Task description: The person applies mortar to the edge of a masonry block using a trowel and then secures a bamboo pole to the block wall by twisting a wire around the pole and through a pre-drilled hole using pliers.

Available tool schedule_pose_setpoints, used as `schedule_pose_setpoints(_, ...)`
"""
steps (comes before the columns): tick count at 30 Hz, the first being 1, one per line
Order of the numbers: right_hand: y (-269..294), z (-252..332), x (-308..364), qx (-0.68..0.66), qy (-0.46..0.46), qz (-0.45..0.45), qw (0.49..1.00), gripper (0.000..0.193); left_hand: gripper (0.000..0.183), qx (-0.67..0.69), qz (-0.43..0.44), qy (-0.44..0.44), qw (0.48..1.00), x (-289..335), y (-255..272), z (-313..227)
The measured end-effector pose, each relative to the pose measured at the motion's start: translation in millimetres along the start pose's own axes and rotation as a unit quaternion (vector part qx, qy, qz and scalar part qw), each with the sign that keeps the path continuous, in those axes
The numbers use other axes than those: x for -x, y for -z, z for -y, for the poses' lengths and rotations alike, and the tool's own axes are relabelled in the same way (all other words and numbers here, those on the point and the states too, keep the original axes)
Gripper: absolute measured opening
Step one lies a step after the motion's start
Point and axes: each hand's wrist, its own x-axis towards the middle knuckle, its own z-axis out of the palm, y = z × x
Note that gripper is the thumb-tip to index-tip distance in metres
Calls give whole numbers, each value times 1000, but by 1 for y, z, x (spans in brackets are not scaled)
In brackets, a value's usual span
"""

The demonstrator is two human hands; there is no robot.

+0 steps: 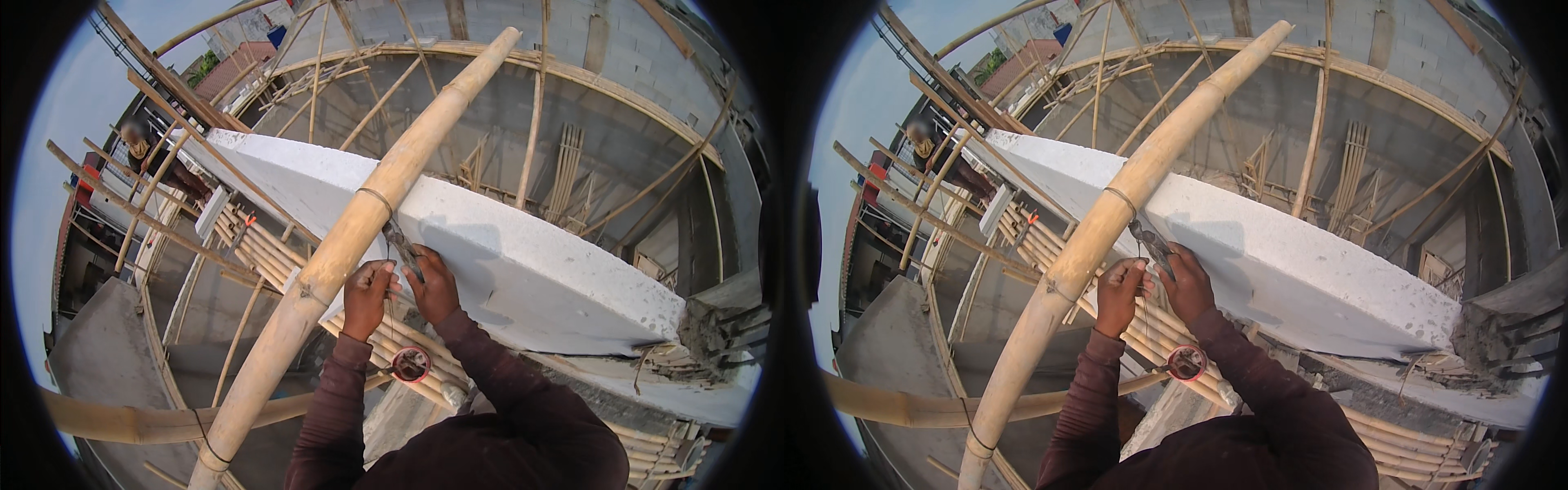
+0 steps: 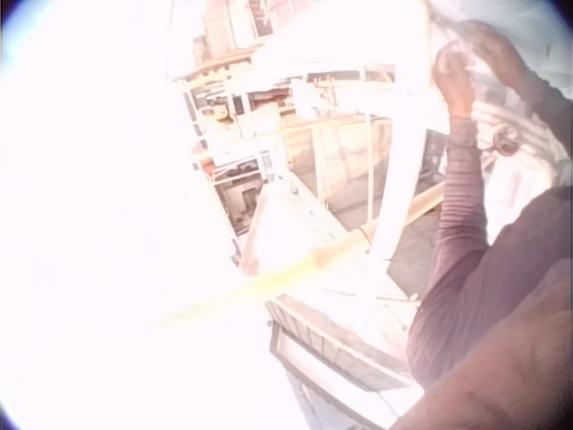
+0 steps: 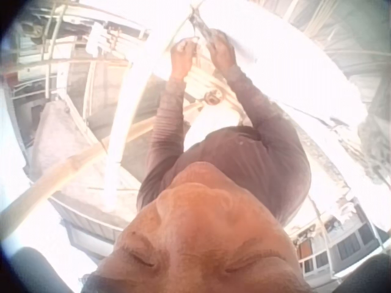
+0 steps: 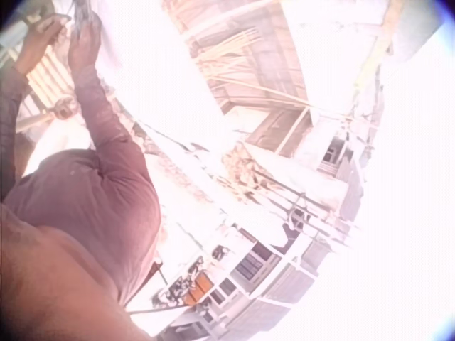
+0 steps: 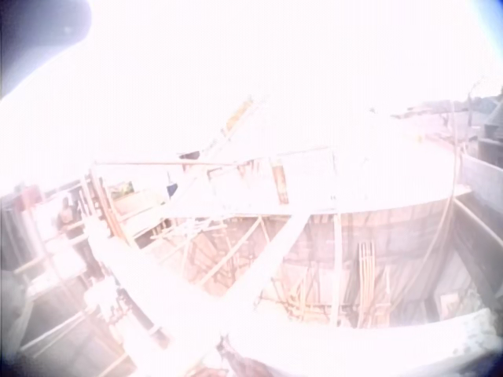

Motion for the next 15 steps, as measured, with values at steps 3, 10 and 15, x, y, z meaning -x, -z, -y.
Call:
schedule_pose_setpoints(3, 0, 3, -1, 20, -17, 6, 1000, 26, 26, -8, 2, 12, 1000, 0, 0, -4)
schedule_pose_setpoints(10, -7, 3, -1, 32, -39, 5, 999, 26, 25, 0, 3, 13, 1000, -1, 3, -3)
schedule_pose_setpoints(15, -7, 1, -1, 26, 11, -18, 999, 26, 26, -1, 10, 11, 1000, 0, 3, -4)
